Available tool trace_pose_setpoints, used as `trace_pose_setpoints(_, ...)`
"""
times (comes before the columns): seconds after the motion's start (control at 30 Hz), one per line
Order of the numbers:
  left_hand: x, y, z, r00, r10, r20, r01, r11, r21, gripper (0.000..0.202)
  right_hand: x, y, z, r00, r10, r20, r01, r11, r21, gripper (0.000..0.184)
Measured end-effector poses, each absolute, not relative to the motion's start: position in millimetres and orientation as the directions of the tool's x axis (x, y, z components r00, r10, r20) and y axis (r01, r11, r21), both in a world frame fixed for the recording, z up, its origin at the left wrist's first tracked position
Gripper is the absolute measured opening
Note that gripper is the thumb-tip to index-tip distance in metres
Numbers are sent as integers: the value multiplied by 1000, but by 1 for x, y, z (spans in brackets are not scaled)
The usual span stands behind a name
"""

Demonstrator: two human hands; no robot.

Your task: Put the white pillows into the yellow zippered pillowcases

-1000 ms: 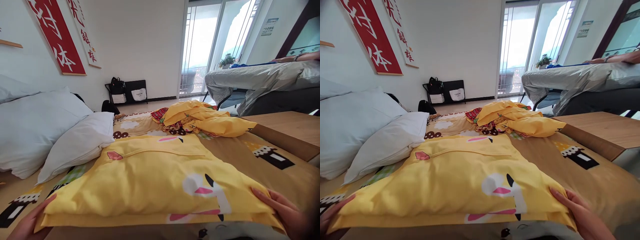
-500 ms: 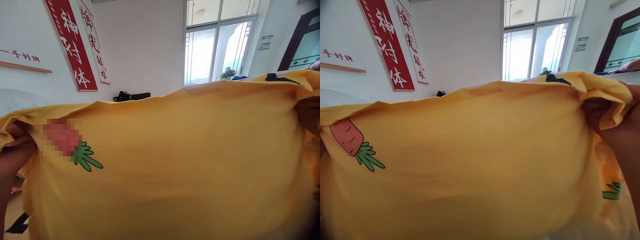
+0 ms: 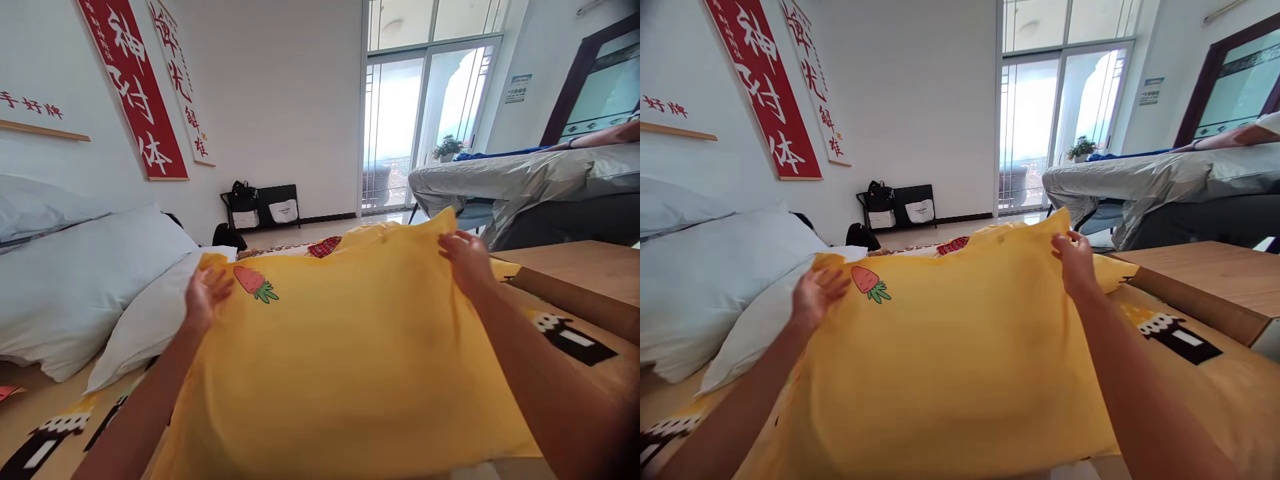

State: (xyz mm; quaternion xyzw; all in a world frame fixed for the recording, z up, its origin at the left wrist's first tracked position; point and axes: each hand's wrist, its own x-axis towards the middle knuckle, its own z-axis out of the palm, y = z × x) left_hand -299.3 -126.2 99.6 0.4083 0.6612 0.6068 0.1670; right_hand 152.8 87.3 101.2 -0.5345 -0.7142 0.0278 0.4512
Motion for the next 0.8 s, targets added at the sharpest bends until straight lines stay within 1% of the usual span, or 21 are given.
trace_pose_setpoints(0.03, -285, -116, 72, -484, 821, 303, 546, 13, 838, 66, 141, 90, 79, -59, 810, 584, 737, 430, -522, 61)
trace_pose_setpoints(0.1, -262, -104, 17, -329, 910, 251, 638, 19, 769, 57, 129, 89, 26, -135, 854, 502, 752, 418, -509, 52)
trace_pose_setpoints(0.13, -257, -102, -6, -298, 929, 219, 669, 40, 742, 54, 129, 87, -3, -183, 888, 422, 771, 396, -499, 50)
trace_pose_setpoints(0.17, -257, -103, -25, -261, 946, 191, 732, 65, 678, 54, 132, 85, -29, -214, 938, 273, 821, 324, -469, 54)
trace_pose_setpoints(0.2, -262, -105, -39, -244, 956, 165, 806, 106, 582, 55, 137, 84, -52, -211, 961, 180, 852, 271, -447, 59)
trace_pose_setpoints(0.27, -282, -114, -54, -252, 960, 120, 895, 184, 405, 58, 150, 84, -81, -198, 979, 57, 899, 204, -388, 66)
trace_pose_setpoints(0.3, -294, -119, -57, -270, 958, 98, 908, 220, 357, 61, 156, 85, -88, -191, 981, 23, 914, 187, -361, 69)
trace_pose_setpoints(0.4, -331, -135, -63, -351, 936, -1, 866, 325, 380, 67, 168, 91, -88, -180, 983, -35, 941, 162, -297, 71)
trace_pose_setpoints(0.47, -350, -151, -69, -418, 907, -48, 834, 404, 375, 67, 175, 91, -85, -156, 987, -35, 949, 140, -281, 69)
trace_pose_setpoints(0.53, -364, -172, -78, -497, 868, -8, 812, 469, 346, 68, 190, 87, -87, -101, 995, -25, 953, 90, -289, 68)
trace_pose_setpoints(0.63, -377, -215, -86, -615, 776, 142, 770, 551, 321, 71, 225, 77, -94, -15, 1000, 0, 940, 14, -342, 70)
trace_pose_setpoints(0.67, -380, -230, -86, -645, 748, 159, 750, 579, 321, 71, 238, 72, -95, 20, 1000, 3, 933, -18, -360, 72)
trace_pose_setpoints(0.7, -381, -245, -86, -677, 721, 145, 720, 609, 334, 69, 250, 67, -95, 54, 999, -6, 925, -53, -376, 72)
trace_pose_setpoints(0.77, -378, -268, -82, -728, 685, 33, 640, 662, 389, 63, 267, 57, -92, 102, 994, -24, 918, -104, -382, 67)
trace_pose_setpoints(0.8, -374, -276, -80, -738, 674, -29, 603, 679, 420, 61, 273, 53, -89, 109, 994, 10, 923, -97, -373, 63)
